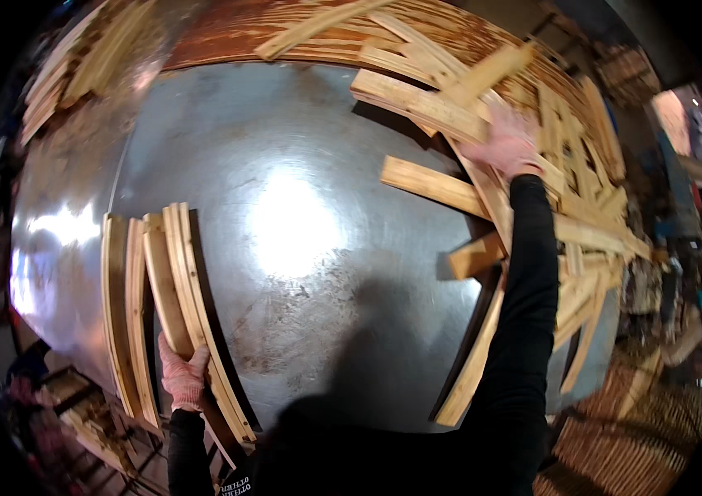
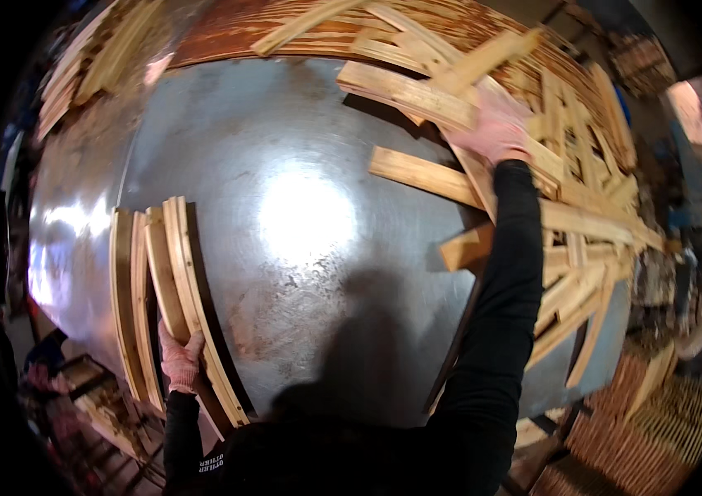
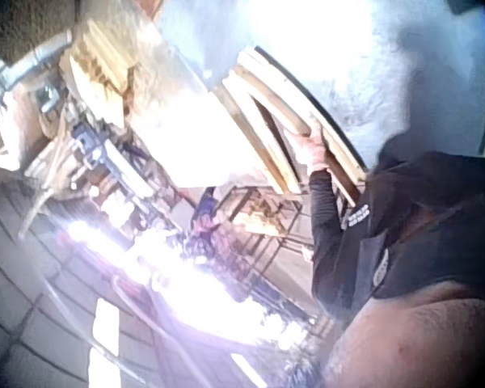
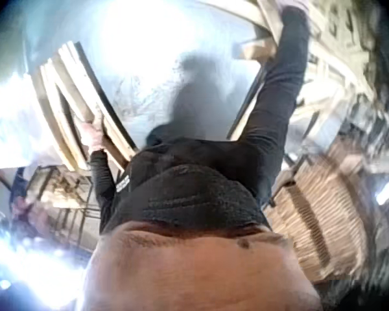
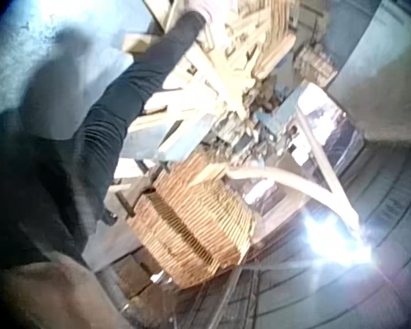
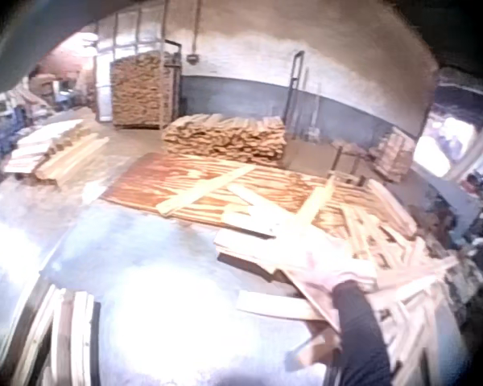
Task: The person picks up wooden planks from a scattered pile on the floor and stacks them into a neat pile. The person wears pink gloves and repeatedly gathers planks, aligns them, and places them onto a growing stack.
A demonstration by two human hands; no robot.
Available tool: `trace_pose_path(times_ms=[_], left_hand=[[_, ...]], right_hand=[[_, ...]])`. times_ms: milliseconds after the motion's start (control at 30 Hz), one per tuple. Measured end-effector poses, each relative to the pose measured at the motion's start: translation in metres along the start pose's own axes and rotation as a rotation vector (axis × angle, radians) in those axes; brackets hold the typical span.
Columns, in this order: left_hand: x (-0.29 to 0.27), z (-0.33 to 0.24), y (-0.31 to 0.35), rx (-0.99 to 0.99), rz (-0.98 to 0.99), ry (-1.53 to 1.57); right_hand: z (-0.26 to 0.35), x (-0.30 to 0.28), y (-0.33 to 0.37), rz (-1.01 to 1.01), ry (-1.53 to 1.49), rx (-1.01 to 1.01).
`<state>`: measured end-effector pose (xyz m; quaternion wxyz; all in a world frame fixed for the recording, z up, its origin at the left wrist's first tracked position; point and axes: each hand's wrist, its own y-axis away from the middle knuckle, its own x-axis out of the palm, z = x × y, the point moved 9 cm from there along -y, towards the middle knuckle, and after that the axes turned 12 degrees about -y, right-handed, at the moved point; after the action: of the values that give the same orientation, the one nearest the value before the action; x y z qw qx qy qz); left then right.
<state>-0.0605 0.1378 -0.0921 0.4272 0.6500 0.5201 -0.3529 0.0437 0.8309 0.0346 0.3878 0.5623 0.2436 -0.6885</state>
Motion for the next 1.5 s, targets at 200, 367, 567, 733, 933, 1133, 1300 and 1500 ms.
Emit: trace_pose_path(times_ms=[200, 367, 567, 733, 933, 1133, 1300, 1500], left_hand=[[-0.013, -0.069, 0.015, 0.037, -0.05, -0.18], [0.0, -0.01, 0.004, 0.186, -0.059, -0.252], [-0.08, 0.056, -0.006, 0.128, -0.261, -0.574], [-0.052, 0.135, -0.039, 0.078, -0.018, -0.678], [-0.053, 0.167, -0.069, 0.276, 0.07, -0.872], [-0.13, 0.15, -0.088, 0.224, -0.107, -0.535], [-0.109, 0.221, -0.085, -0.051, 0.248, -0.089], [-0.11, 0.215, -0.091, -0.145, 0.24, -0.326]], right_hand=[[-0.062, 0.096, -0.009, 0.128, 0.139, 0.044], [0.035, 0.139, 0.097, 0.396, -0.009, 0.073], [0.054, 0.183, 0.199, 0.375, -0.692, 0.117], [0.188, 0.159, 0.246, 0.374, -1.453, 0.27], [0.457, 0.181, 0.308, 0.745, -1.833, 0.162], [0.571, 0.422, 0.349, 0.666, -1.128, -0.221], [0.675, 0.393, 0.353, 0.859, -0.629, -0.487], [0.66, 0.354, 0.343, 0.818, -0.617, -0.919]])
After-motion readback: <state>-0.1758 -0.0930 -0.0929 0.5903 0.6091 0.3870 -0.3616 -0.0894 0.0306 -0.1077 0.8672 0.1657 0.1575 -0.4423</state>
